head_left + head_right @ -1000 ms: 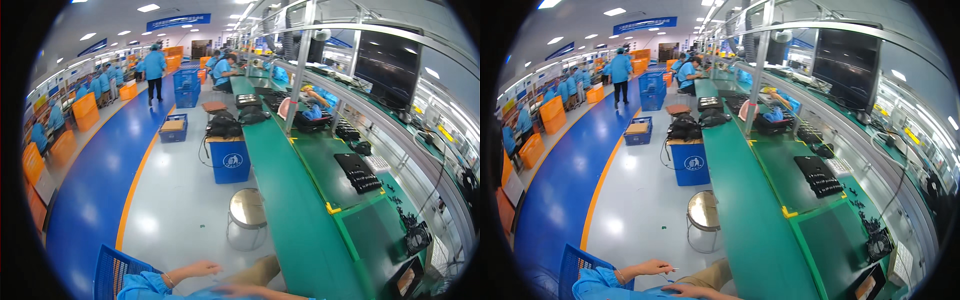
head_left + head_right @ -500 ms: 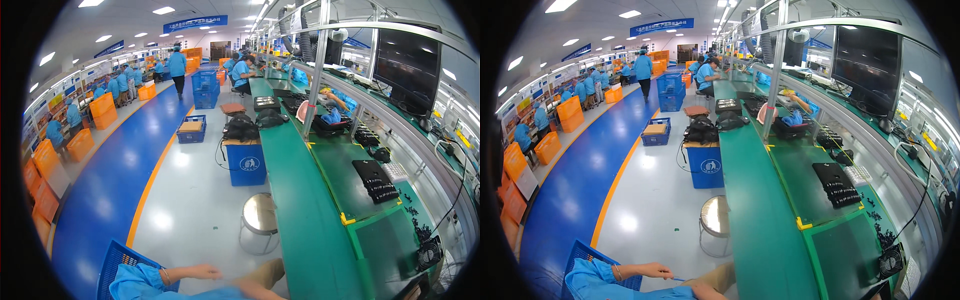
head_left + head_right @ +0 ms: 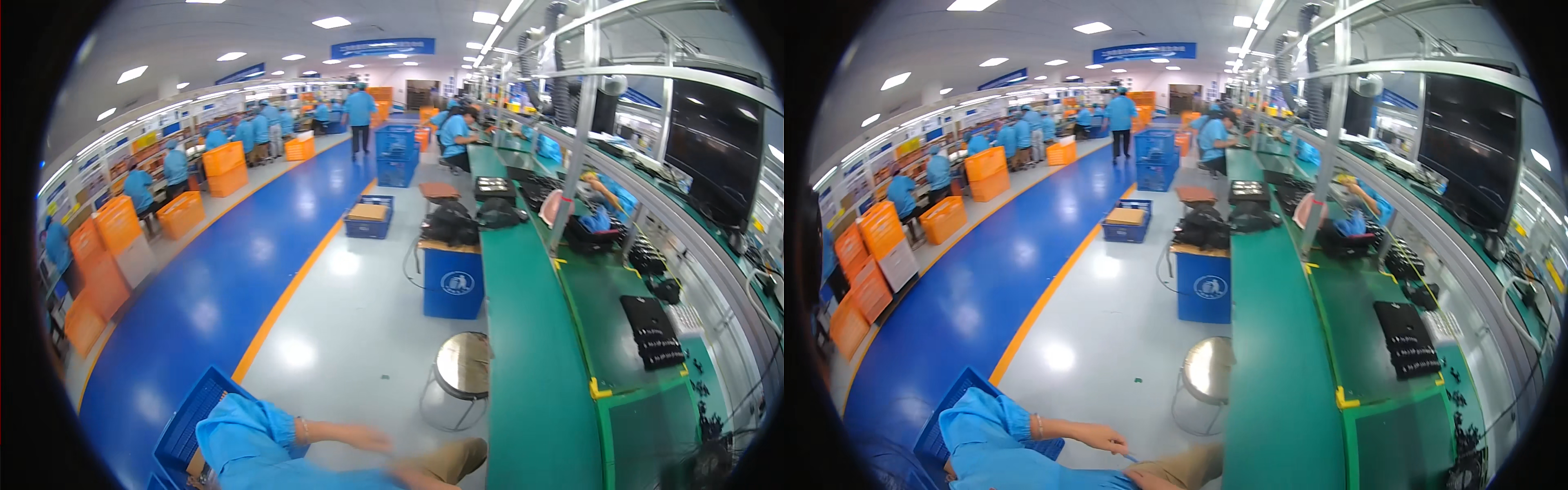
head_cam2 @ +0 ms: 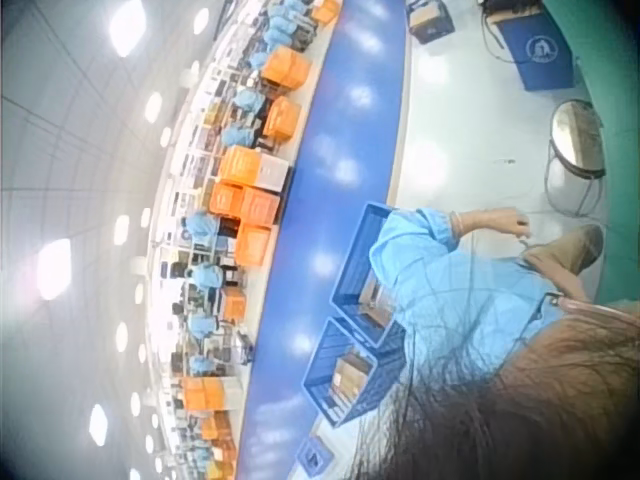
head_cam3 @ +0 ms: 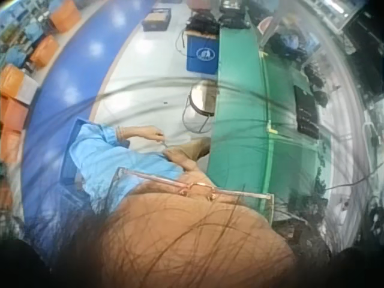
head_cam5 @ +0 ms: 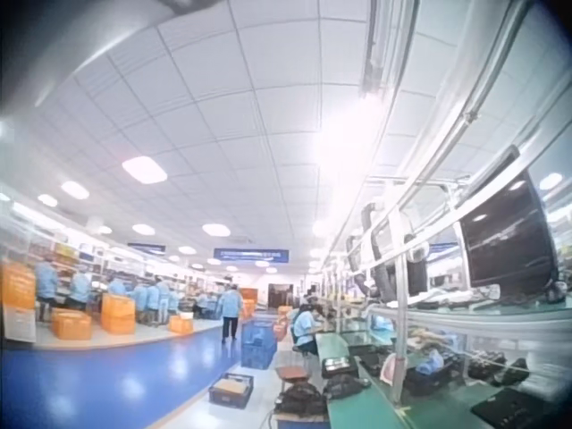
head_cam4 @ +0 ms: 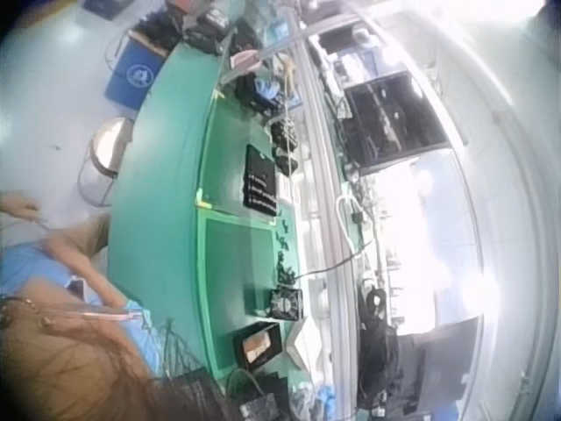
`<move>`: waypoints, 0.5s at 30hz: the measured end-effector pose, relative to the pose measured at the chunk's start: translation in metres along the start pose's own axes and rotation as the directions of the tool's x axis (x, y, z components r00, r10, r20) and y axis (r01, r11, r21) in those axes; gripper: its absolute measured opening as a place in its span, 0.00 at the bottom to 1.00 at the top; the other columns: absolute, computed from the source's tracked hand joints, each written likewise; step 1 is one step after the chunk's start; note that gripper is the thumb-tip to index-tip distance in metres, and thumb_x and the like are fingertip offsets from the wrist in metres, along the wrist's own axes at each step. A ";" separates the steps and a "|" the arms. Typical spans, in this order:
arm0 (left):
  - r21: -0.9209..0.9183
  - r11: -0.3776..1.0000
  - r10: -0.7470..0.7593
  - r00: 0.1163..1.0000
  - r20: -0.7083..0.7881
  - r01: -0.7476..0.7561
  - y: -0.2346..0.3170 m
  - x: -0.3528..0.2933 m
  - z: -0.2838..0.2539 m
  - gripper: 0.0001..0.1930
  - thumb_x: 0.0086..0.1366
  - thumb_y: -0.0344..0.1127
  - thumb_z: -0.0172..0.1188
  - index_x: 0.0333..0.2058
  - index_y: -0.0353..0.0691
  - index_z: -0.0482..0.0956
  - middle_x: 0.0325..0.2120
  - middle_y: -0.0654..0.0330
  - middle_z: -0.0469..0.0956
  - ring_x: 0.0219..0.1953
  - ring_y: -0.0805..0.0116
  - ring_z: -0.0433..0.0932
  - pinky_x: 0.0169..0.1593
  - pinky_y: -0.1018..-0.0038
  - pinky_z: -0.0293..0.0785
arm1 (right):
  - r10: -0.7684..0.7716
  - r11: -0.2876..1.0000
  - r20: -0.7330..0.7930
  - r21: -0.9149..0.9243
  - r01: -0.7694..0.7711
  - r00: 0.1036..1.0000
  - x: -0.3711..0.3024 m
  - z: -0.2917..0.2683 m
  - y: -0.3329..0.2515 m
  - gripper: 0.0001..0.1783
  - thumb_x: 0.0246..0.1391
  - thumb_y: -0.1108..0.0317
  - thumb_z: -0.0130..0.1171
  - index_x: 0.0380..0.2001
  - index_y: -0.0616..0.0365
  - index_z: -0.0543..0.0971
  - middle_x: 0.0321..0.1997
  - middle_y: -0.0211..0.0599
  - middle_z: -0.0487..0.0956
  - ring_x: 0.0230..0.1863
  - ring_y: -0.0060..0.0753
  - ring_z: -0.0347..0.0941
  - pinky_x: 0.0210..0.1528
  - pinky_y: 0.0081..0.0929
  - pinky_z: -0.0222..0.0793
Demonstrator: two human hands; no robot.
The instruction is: The person assembles electronic components on a green workbench, inserting small parts into circuit boards and securing them with a screwdriver. They handle multiple boards, organize parts, and use a small fan and a black bag during the process.
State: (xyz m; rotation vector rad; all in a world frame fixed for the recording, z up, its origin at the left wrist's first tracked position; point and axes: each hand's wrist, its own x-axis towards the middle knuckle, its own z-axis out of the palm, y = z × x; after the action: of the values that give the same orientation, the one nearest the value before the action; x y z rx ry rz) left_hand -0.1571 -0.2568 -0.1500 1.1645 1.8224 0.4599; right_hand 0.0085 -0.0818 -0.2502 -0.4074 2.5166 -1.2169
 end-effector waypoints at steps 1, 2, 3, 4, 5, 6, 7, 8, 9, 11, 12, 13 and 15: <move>-0.012 0.999 0.039 0.999 -0.029 -0.040 -0.002 0.001 0.003 0.20 0.64 0.52 0.46 0.41 0.42 0.77 0.30 0.61 0.78 0.35 0.68 0.74 0.41 0.72 0.68 | -0.015 1.000 -0.004 0.002 0.015 1.000 0.003 0.002 0.000 0.19 0.58 0.65 0.46 0.51 0.58 0.69 0.45 0.45 0.75 0.47 0.41 0.71 0.49 0.36 0.67; -0.021 0.999 0.045 0.998 -0.038 -0.046 0.004 0.003 0.003 0.20 0.64 0.52 0.46 0.40 0.42 0.77 0.30 0.61 0.78 0.34 0.67 0.74 0.40 0.72 0.68 | -0.015 1.000 -0.009 0.006 0.015 1.000 0.004 0.001 0.001 0.19 0.58 0.64 0.46 0.51 0.58 0.69 0.45 0.45 0.75 0.47 0.41 0.71 0.49 0.36 0.67; -0.028 0.998 0.051 0.998 -0.047 -0.052 0.011 0.004 0.003 0.20 0.64 0.52 0.46 0.40 0.42 0.77 0.30 0.60 0.78 0.34 0.67 0.74 0.40 0.72 0.69 | -0.022 1.000 -0.015 0.002 0.022 1.000 0.007 -0.001 0.002 0.19 0.58 0.64 0.46 0.51 0.58 0.70 0.45 0.45 0.75 0.47 0.41 0.71 0.49 0.36 0.67; -0.034 0.998 0.057 0.997 -0.056 -0.059 0.018 0.003 0.003 0.20 0.64 0.52 0.46 0.40 0.42 0.77 0.29 0.60 0.78 0.34 0.66 0.74 0.40 0.72 0.69 | -0.021 1.000 -0.016 -0.002 0.021 1.000 0.007 -0.001 0.003 0.19 0.58 0.64 0.46 0.51 0.58 0.70 0.45 0.46 0.75 0.47 0.42 0.71 0.49 0.36 0.67; -0.027 0.999 0.028 0.998 -0.055 -0.029 0.027 0.002 0.001 0.20 0.64 0.51 0.46 0.40 0.42 0.77 0.30 0.60 0.78 0.34 0.66 0.75 0.40 0.72 0.69 | -0.016 1.000 -0.021 -0.007 0.016 1.000 0.007 -0.004 0.005 0.19 0.58 0.63 0.46 0.51 0.58 0.70 0.44 0.46 0.75 0.47 0.42 0.71 0.48 0.36 0.67; -0.020 1.000 -0.001 0.999 -0.052 0.000 0.035 0.000 0.000 0.20 0.64 0.51 0.46 0.40 0.41 0.77 0.30 0.59 0.78 0.34 0.66 0.75 0.40 0.71 0.69 | -0.013 1.000 -0.028 -0.006 0.012 1.000 0.006 -0.005 0.007 0.19 0.58 0.63 0.46 0.51 0.58 0.70 0.44 0.46 0.75 0.47 0.42 0.71 0.48 0.36 0.67; -0.014 0.999 -0.032 0.998 -0.054 0.032 0.040 -0.002 -0.001 0.20 0.64 0.51 0.46 0.41 0.41 0.77 0.31 0.58 0.78 0.35 0.66 0.75 0.40 0.71 0.69 | -0.011 1.000 -0.030 -0.011 0.011 0.999 0.006 -0.007 0.007 0.19 0.58 0.63 0.46 0.51 0.58 0.70 0.44 0.46 0.75 0.46 0.42 0.71 0.48 0.36 0.67; -0.011 0.999 -0.044 0.998 -0.055 0.044 0.040 -0.001 -0.001 0.20 0.64 0.50 0.46 0.41 0.41 0.77 0.31 0.58 0.78 0.35 0.66 0.75 0.41 0.71 0.69 | -0.014 1.000 -0.034 -0.015 0.013 0.999 0.005 -0.007 0.008 0.19 0.58 0.62 0.46 0.51 0.58 0.70 0.44 0.46 0.75 0.46 0.43 0.71 0.48 0.36 0.67; -0.009 0.998 -0.061 0.997 -0.049 0.061 0.038 -0.001 0.001 0.20 0.64 0.50 0.46 0.41 0.40 0.77 0.31 0.58 0.78 0.35 0.67 0.75 0.41 0.72 0.69 | -0.013 1.000 -0.036 -0.008 0.012 0.999 0.006 -0.008 0.007 0.19 0.58 0.62 0.47 0.50 0.58 0.70 0.44 0.46 0.75 0.46 0.43 0.71 0.48 0.37 0.67; -0.058 0.996 -0.074 0.996 -0.050 0.071 0.029 0.001 0.007 0.20 0.64 0.49 0.46 0.42 0.40 0.77 0.32 0.59 0.78 0.36 0.67 0.75 0.41 0.72 0.69 | -0.019 1.000 -0.035 -0.005 0.019 0.999 0.006 -0.010 0.006 0.19 0.58 0.61 0.47 0.50 0.58 0.71 0.43 0.47 0.76 0.46 0.43 0.71 0.48 0.37 0.67; -0.107 0.992 -0.073 0.996 -0.057 0.066 0.025 0.002 0.009 0.20 0.64 0.49 0.46 0.41 0.40 0.77 0.32 0.59 0.78 0.36 0.68 0.74 0.42 0.72 0.68 | -0.019 1.000 -0.040 -0.006 0.019 0.999 0.007 -0.011 0.005 0.19 0.58 0.61 0.47 0.50 0.58 0.71 0.43 0.47 0.76 0.46 0.44 0.71 0.48 0.37 0.67; -0.156 0.986 -0.072 0.995 -0.063 0.061 0.021 0.002 0.011 0.19 0.64 0.48 0.46 0.41 0.39 0.77 0.32 0.59 0.78 0.37 0.68 0.74 0.42 0.73 0.68 | -0.021 1.000 -0.040 0.000 0.021 0.999 0.008 -0.010 0.006 0.19 0.58 0.61 0.47 0.50 0.58 0.71 0.43 0.47 0.76 0.46 0.44 0.71 0.48 0.37 0.67; -0.252 0.967 -0.052 0.997 -0.056 0.036 0.021 -0.002 0.007 0.19 0.64 0.47 0.47 0.41 0.39 0.77 0.32 0.60 0.78 0.37 0.69 0.74 0.43 0.73 0.68 | -0.025 1.000 -0.052 0.005 0.025 0.998 0.009 -0.009 0.007 0.19 0.58 0.60 0.47 0.50 0.58 0.71 0.42 0.48 0.76 0.46 0.44 0.71 0.48 0.37 0.67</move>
State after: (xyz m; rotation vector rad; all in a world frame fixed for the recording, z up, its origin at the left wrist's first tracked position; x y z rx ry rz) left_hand -0.1398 -0.2495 -0.1387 0.9435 1.7794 0.6869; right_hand -0.0040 -0.0744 -0.2514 -0.4124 2.5588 -1.2588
